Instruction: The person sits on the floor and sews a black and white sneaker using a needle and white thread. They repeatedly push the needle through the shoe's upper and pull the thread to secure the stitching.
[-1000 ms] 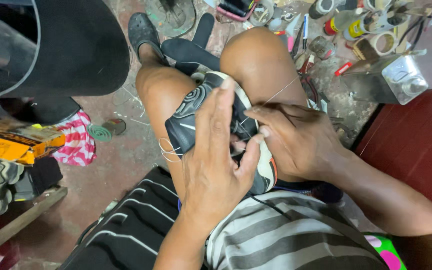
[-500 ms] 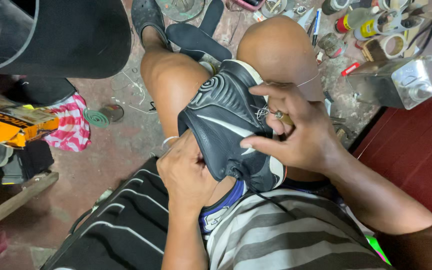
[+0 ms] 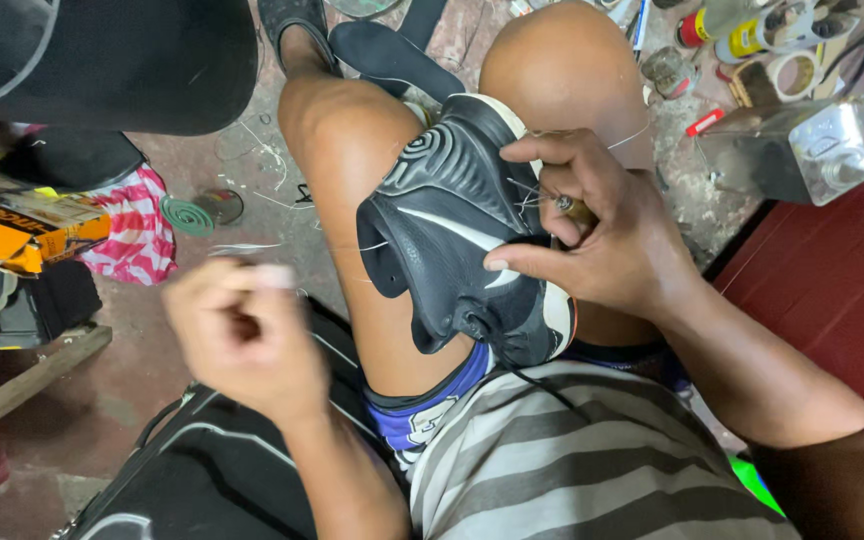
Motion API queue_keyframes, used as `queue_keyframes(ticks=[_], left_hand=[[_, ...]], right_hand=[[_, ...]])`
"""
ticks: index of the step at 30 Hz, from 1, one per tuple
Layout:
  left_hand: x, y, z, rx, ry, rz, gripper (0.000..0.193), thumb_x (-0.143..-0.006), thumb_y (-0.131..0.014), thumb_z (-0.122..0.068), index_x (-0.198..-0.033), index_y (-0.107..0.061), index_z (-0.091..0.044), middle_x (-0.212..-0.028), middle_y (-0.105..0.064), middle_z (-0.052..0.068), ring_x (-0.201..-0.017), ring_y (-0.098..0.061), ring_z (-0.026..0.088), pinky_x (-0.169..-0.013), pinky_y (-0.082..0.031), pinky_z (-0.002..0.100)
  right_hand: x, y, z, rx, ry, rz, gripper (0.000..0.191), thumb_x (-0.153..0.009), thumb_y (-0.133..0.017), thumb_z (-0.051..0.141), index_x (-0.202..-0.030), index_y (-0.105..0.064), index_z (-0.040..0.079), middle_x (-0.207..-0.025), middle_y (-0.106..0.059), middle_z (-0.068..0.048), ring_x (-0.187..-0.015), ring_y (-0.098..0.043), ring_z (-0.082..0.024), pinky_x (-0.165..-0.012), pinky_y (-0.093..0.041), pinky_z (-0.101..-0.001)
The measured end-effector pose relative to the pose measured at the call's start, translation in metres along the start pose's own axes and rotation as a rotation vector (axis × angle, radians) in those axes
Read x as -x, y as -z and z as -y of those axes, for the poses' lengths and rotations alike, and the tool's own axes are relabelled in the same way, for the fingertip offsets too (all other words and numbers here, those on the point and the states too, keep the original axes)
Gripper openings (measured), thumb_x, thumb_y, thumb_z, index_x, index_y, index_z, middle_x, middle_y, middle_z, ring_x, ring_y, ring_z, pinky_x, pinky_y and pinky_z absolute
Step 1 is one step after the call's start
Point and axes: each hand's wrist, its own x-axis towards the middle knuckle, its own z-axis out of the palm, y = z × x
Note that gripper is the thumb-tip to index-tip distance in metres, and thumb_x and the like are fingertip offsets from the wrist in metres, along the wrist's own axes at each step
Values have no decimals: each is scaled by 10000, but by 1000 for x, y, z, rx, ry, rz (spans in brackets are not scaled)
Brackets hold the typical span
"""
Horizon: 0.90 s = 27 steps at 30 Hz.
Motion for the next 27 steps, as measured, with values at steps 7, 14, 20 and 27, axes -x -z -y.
queue_keyframes(ticks=[7,14,20,27], left_hand=[[4,-40,-49,-97,-70,505,283,-786,-772,-123,-1031,-687,-11,-988,-692,151,-892,-696,368,-770,-552,425],[13,-56,-40,-6,-24,410,172,-837,-698,-98,-998,-698,-39,-942,-675,131,-851,-696,345,-745,-544,400],[24,-68,-41,249,161,178,281,-748,-737,-1,-722,-457,-21,-916,-689,167,-645,-551,204,-604,-438,330],[10,-47,-49,268,89,483,282,-845,-658,-93,-1095,-613,30,-978,-648,146,-861,-656,283,-797,-541,356]], right_hand=[[5,20,13,149,-85,152,1013,-738,-896,332,-1553,-341,98,-638,-524,35,-502,-495,-99,-489,-437,-267],[12,61,13,527,-26,227,1077,-684,-851,457,-1579,-335,152,-877,-658,-75,-581,-629,-195,-543,-512,-375],[19,35,-21,372,94,51,643,-830,-815,379,-1345,-575,77,-998,-698,-90,-747,-689,-200,-626,-548,-336],[17,51,-13,-12,149,-27,141,-974,-740,144,-963,-623,66,-1014,-661,-108,-881,-662,-189,-819,-558,-363]])
